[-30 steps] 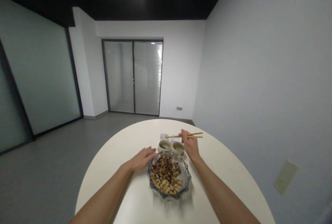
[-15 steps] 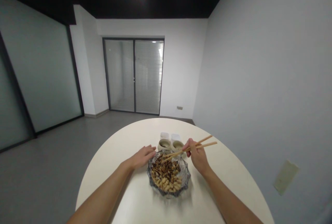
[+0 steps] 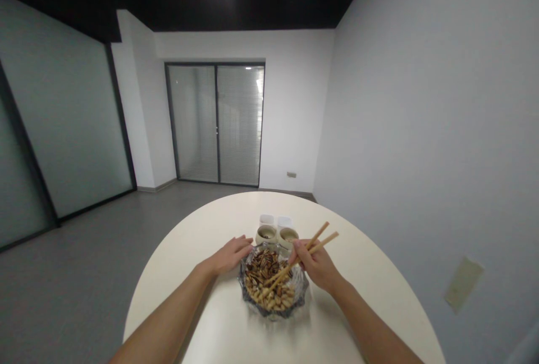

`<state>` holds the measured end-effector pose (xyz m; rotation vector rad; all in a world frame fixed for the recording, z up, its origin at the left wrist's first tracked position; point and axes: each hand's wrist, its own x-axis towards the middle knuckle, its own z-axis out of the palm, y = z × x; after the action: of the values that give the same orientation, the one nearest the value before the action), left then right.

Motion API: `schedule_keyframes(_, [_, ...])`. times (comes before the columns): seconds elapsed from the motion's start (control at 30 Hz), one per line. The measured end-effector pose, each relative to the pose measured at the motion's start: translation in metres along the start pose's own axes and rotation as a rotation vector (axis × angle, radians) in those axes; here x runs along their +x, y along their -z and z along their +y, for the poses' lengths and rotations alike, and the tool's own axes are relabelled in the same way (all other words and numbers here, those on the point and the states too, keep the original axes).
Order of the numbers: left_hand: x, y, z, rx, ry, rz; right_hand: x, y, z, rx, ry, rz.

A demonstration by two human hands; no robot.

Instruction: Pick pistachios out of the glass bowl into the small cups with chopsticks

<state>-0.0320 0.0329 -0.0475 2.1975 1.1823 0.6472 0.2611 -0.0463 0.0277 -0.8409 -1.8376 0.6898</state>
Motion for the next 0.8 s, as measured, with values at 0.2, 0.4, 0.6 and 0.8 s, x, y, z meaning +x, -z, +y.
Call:
schedule_keyframes(0.2, [0.000,0.000,-0.001,-0.013,0.005,0.006,-0.001,0.002,0.001,0.010,0.073,-0.070])
schedule_keyframes(0.4, [0.000,-0.002,-0.004,-0.006,0.002,0.010,-0.002,0.003,0.000,-0.010,0.138,-0.131])
schedule_keyframes(0.6, [0.001,-0.001,-0.002,-0.007,0.003,0.011,-0.003,0.007,-0.007,-0.120,0.246,-0.145])
schedule_keyframes(0.8, [-0.001,0.001,0.004,-0.008,-0.003,0.009,-0.003,0.005,-0.009,-0.100,0.222,-0.139])
